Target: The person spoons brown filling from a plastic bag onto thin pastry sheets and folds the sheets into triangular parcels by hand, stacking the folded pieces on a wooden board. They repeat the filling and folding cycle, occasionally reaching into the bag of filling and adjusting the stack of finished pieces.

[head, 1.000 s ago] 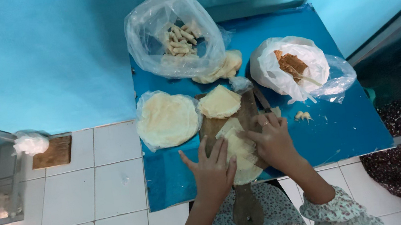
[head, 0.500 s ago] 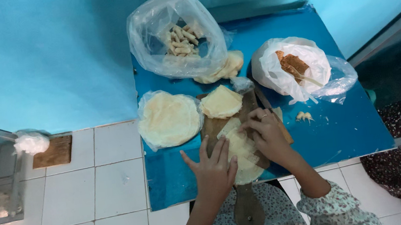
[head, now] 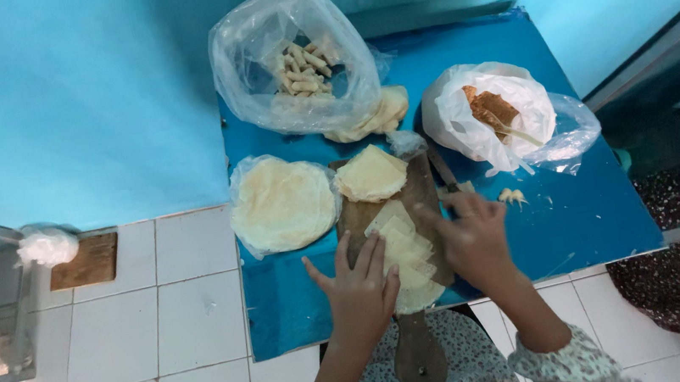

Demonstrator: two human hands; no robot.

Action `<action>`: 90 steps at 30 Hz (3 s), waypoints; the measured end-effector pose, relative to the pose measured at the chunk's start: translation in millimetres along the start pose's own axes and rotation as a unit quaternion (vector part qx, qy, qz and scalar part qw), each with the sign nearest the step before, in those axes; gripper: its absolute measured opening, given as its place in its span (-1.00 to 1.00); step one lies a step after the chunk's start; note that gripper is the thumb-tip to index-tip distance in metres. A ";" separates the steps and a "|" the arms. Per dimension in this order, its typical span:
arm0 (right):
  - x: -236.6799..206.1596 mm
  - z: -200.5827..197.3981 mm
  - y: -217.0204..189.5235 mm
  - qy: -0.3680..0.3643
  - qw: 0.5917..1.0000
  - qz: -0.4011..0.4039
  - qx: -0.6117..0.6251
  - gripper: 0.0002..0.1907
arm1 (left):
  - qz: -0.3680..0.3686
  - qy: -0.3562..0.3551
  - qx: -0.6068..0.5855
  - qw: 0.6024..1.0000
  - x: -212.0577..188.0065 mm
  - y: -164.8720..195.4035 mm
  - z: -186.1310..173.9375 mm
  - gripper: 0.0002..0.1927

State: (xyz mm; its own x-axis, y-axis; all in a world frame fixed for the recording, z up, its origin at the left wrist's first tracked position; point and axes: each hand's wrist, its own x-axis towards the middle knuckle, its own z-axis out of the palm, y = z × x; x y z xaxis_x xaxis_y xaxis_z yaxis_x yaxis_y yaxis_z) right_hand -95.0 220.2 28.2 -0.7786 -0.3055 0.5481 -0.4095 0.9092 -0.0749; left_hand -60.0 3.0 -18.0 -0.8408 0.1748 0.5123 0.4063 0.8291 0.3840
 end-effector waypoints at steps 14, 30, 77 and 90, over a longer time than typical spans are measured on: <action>-67.6 -24.2 72.5 -0.023 0.953 0.236 -0.188 -0.39 | -0.001 0.000 -0.005 1.000 4.8 6.3 -1.6 -0.54; 11.1 9.3 -32.8 -0.058 0.997 -0.041 0.007 -0.37 | 0.004 0.000 -0.014 1.000 -0.1 -0.4 -7.0 -0.54; 39.9 -51.4 117.2 0.177 0.946 0.223 0.154 -0.37 | -0.071 0.055 -0.050 0.995 -40.8 31.7 -36.3 -0.64; 33.8 -34.2 130.4 0.162 0.929 0.283 0.176 -0.37 | -0.068 0.067 -0.025 0.995 -40.7 37.1 -29.0 -0.67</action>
State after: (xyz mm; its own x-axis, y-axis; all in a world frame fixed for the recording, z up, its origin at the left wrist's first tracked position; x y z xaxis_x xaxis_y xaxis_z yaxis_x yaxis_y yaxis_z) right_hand -158.4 338.1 65.5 -0.7567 0.3455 0.5550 -0.1529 0.7319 -0.6640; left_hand -0.3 11.3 -2.4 -0.8353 -0.0128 0.5497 0.3117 0.8126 0.4925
